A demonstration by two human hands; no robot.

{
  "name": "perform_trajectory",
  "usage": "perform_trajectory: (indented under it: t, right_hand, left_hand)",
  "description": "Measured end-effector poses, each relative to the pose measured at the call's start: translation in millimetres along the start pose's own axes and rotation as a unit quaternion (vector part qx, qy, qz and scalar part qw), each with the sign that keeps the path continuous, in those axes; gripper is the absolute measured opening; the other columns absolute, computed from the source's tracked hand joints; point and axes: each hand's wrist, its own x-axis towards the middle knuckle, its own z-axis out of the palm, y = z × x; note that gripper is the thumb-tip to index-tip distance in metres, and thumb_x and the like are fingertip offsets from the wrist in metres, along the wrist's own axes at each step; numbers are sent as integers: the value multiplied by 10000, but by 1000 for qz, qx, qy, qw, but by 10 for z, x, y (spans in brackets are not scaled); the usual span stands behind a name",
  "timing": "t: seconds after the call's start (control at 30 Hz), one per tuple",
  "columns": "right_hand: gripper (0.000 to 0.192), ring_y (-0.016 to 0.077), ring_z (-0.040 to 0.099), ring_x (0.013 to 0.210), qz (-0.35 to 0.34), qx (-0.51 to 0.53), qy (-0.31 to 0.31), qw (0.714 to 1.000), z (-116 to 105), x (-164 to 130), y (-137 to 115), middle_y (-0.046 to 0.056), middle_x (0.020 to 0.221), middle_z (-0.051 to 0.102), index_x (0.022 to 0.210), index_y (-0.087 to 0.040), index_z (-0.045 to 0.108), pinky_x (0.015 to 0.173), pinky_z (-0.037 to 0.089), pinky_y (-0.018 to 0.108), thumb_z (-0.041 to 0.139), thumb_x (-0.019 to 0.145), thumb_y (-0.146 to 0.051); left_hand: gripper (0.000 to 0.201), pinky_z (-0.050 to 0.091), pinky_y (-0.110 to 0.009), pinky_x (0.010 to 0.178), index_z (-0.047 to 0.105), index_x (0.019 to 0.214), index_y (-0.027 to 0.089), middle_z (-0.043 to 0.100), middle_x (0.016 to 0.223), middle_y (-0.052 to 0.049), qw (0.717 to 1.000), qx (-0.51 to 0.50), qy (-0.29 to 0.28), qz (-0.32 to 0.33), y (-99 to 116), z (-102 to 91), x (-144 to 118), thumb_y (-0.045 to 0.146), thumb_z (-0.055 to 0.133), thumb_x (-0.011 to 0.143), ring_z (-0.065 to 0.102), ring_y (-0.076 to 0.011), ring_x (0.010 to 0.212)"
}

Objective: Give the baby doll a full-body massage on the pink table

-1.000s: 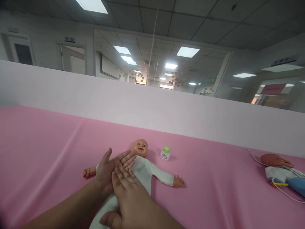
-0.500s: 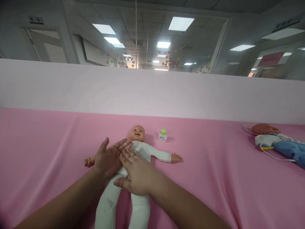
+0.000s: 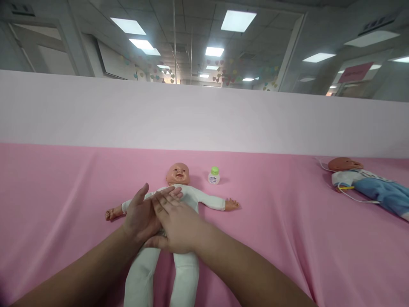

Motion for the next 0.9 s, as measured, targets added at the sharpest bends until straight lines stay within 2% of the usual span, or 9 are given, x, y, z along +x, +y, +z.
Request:
perform_trajectory:
  t: [0.13,0.27,0.43,0.57,0.67,0.73,0.77,0.83,0.9]
  right_hand:
    - [980,332,82,1640,35,1,-1,999,-58,-50,46,217,1739,151,1660,-42,238,1337,113,502,531,988,-692]
    - [981,323,127,1637,-7,17,-13,1000,1,-85,-62,200,1740,180,1670,-76,222,1334,141,509,579,972,-666]
    - [1041,336,111,1638,-55,49,-3,997,119,-46,-181,228,1740,141,1671,-47,178,1331,163,523,559,964,-709]
    - [1015,336,50,1642,7,40,22,999,61,3,-67,222,1743,96,1669,-31,169,1335,121,535,532,990,-691]
    - [916,320,89,1641,64,41,31,997,-67,-55,89,172,1749,128,1671,-81,218,1331,155,538,494,1019,-663]
    - [815,305,176,1630,78,40,22,996,-131,-161,179,139,1740,207,1661,-133,290,1323,200,532,474,1039,-627]
    - [765,300,218,1621,77,39,14,996,-146,-229,210,130,1730,252,1649,-152,333,1319,216,530,470,1047,-604]
    - [690,296,271,1605,69,43,0,997,-138,-376,231,127,1708,314,1629,-168,386,1316,223,536,469,1061,-551]
    - [636,281,285,1601,41,69,-7,997,-96,-500,202,113,1702,336,1627,-178,392,1318,223,523,462,1075,-487]
  left_hand:
    - [756,514,-477,1126,541,1465,-3,693,1346,-268,998,25,6,50,119,-65,54,582,510,989,634,-363,1324]
    - [709,562,-442,1069,551,1459,18,682,1363,-266,994,34,41,97,250,-134,121,557,477,1004,666,-330,1287]
    - [742,507,-452,1136,568,1458,35,670,1393,-257,997,44,18,57,150,-105,106,614,435,1012,618,-338,1353]
    - [767,430,-504,1202,637,1373,47,669,1401,-250,998,45,-4,33,40,-54,90,682,415,1003,560,-372,1412]
    - [671,376,-523,1233,699,1299,91,670,1417,-223,991,122,-21,58,31,-128,121,651,492,993,524,-386,1443]
    - [506,302,-476,1274,717,1307,143,636,1487,-165,965,237,-29,111,47,-247,142,503,658,955,473,-352,1491]
    - [465,250,-455,1295,722,1319,174,616,1519,-132,940,310,-32,139,57,-318,147,408,731,917,441,-333,1515]
    - [496,156,-442,1317,721,1348,223,583,1556,-86,869,460,-41,179,74,-460,148,278,791,860,386,-307,1551]
    - [528,121,-449,1322,683,1413,240,537,1590,-67,797,572,-41,192,85,-571,147,294,750,892,354,-294,1569]
